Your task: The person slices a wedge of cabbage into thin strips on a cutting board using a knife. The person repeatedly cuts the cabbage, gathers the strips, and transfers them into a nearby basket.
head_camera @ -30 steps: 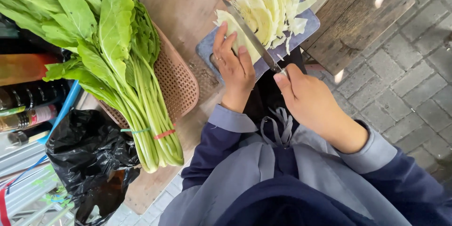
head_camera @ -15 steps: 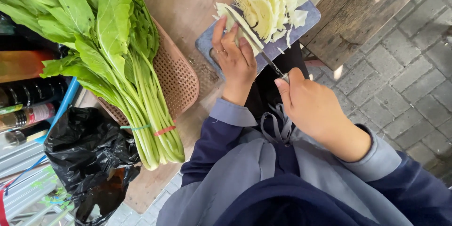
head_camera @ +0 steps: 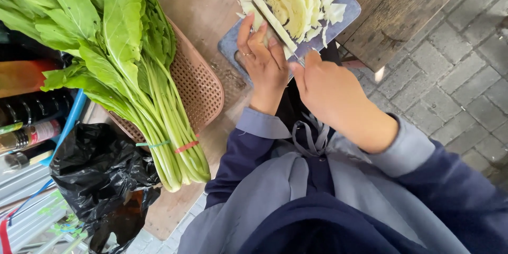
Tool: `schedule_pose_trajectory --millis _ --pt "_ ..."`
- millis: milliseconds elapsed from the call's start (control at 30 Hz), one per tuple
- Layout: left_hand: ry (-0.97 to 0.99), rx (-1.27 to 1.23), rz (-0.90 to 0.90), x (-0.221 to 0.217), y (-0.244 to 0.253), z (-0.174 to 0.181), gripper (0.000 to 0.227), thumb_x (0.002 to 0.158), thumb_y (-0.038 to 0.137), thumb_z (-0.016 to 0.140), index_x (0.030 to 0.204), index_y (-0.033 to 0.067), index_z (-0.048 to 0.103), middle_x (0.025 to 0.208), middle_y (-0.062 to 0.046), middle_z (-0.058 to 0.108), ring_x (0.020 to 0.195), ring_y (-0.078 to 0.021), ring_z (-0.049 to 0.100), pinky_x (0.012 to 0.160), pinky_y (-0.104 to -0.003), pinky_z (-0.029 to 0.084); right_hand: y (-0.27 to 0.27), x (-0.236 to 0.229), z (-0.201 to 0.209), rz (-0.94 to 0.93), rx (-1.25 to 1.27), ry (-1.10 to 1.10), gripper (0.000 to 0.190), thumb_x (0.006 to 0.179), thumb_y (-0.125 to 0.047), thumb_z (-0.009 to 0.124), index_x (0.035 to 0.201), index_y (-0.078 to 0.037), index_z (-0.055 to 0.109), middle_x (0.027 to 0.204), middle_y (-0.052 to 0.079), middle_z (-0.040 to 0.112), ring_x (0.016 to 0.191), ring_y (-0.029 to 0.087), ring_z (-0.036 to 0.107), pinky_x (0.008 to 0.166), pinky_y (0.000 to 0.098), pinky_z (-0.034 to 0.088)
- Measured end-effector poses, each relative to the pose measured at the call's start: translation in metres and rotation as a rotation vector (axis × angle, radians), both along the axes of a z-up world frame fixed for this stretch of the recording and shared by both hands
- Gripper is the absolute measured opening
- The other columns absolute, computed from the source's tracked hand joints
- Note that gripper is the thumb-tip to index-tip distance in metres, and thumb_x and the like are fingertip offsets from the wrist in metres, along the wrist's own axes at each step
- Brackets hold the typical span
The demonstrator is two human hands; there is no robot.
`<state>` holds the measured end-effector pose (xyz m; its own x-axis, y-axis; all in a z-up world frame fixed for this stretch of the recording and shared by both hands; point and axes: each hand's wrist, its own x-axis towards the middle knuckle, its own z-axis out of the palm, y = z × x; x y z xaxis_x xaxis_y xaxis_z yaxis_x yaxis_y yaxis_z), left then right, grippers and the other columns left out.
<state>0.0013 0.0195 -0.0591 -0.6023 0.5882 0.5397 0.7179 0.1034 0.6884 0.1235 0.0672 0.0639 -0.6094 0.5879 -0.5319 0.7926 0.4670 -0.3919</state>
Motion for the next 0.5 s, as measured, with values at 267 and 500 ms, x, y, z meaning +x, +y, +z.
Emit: schedule_pose_trajectory --millis 267,500 --pt "-0.051 -0.004 0.000 0.004 -0.004 -0.002 0.031 0.114 0.025 0.034 0.122 -0.0013 0.047 0.153 -0.016 0.035 0.112 -0.0288 0.059 0.097 -0.043 0.053 -0.005 -0.002 -0.025 -0.041 -0.003 -0.010 0.041 0.113 -0.041 0.036 0.105 -0.001 0.046 0.077 0.024 0.065 0.064 0.053 0.062 0.054 0.0610 0.046" --pt "0.037 -0.011 0.016 0.001 -0.001 0.005 0.026 0.113 0.018 0.036 0.127 0.0001 0.048 0.152 -0.016 0.037 0.132 -0.0320 0.052 0.111 -0.044 0.052 -0.006 0.016 0.002 -0.098 -0.182 -0.059 0.042 0.113 -0.040 0.034 0.102 -0.001 0.044 0.079 0.032 0.065 0.072 0.058 0.061 0.062 0.0636 0.043"
